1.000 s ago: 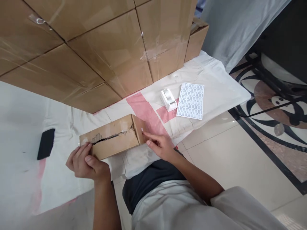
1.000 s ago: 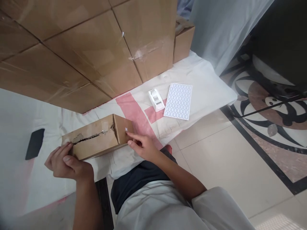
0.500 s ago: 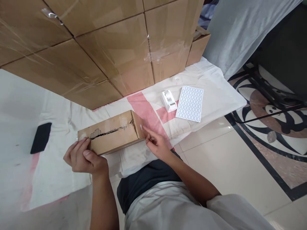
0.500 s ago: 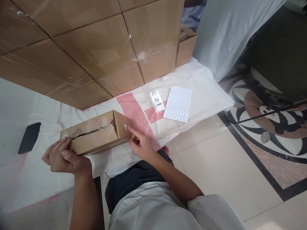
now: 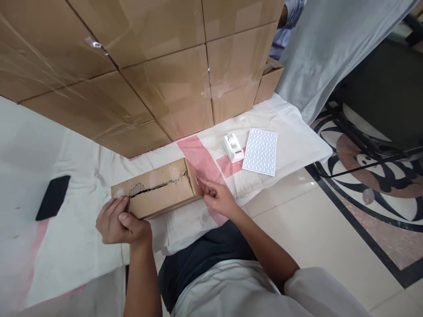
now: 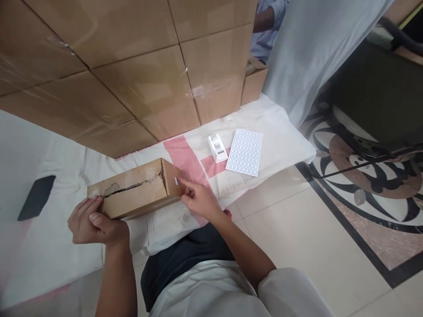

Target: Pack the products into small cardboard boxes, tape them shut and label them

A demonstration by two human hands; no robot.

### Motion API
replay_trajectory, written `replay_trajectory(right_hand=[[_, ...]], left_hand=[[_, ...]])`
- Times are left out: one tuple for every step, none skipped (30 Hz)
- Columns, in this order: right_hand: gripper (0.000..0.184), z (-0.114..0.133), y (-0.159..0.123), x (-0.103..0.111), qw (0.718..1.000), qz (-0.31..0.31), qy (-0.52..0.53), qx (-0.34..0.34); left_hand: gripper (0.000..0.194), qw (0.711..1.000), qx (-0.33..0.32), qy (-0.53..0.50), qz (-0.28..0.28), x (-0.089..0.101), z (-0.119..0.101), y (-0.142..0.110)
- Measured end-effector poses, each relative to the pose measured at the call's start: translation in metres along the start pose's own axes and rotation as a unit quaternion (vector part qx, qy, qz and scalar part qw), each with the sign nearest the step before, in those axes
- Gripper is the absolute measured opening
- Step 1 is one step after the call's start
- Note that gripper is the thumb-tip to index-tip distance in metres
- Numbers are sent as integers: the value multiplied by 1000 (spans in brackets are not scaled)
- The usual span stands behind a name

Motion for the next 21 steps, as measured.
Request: replay_trajectory(right_hand=[[73, 8, 4, 3, 999, 13, -37, 34], [81, 18, 7, 4, 994, 39, -74, 70], [91, 28, 10, 3, 986, 74, -108, 104], [104, 36, 13, 0, 976, 114, -136, 129], [115, 42, 16, -4, 966, 149, -158, 141], [124, 46, 19, -7, 959, 171, -175, 144], [132, 48, 21, -9, 956, 177, -188, 140], [137, 50, 23, -10, 957, 169, -197, 133], [140, 51, 24, -10, 960, 154, -200, 125], [142, 51, 23, -10, 963, 140, -198, 119], [142, 51, 22, -10, 966, 128, -190, 116], [142, 51, 19, -10, 970, 115, -180, 116], [140, 51, 16, -9, 973, 104, -170, 117], [137, 51, 13, -8, 976, 93, -160, 118], [133, 51, 10, -7, 978, 81, -153, 118], [129, 51, 8, -5, 979, 72, -147, 118], [126, 50, 6, -4, 980, 65, -143, 119], [123, 49, 4, -3, 981, 59, -139, 121], [122, 48, 2, -2, 981, 54, -136, 126], [121, 47, 1, -1, 981, 47, -133, 132], [120, 46, 1, -1, 981, 40, -129, 138]], left_hand=[[50, 1000, -5, -11, -2, -1, 1, 1], [50, 1000, -12, -26, -2, -2, 3, 3], [49, 999, -19, -43, -3, -3, 4, 5], [48, 998, -28, -60, -5, -3, 5, 7], [47, 997, -37, -74, -4, -4, 5, 9], [47, 996, -46, -83, -4, -5, 5, 11], [47, 995, -55, -87, -5, -6, 5, 13], [47, 994, -62, -90, -7, -6, 5, 14], [46, 993, -67, -93, -8, -6, 4, 15], [45, 993, -69, -96, -5, -6, 4, 15], [45, 992, -70, -101, -5, -6, 4, 16], [45, 992, -71, -105, -1, -7, 4, 16], [45, 991, -72, -110, 5, -7, 4, 16], [45, 991, -71, -114, 10, -8, 4, 16], [46, 991, -69, -118, 12, -9, 5, 16], [47, 990, -65, -121, 14, -10, 5, 17], [47, 990, -61, -125, 19, -11, 6, 17], [47, 990, -55, -128, 25, -12, 7, 16], [48, 989, -50, -134, 27, -13, 8, 15], [49, 989, -41, -142, 33, -15, 9, 13], [51, 988, -26, -152, 30, -16, 12, 9]])
Point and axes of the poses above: each hand's wrist, its own y-axis towards the middle knuckle, its own x-axis out of the back of the hand, z = x × y, the point moved 7 cm from there along y, towards the middle knuckle
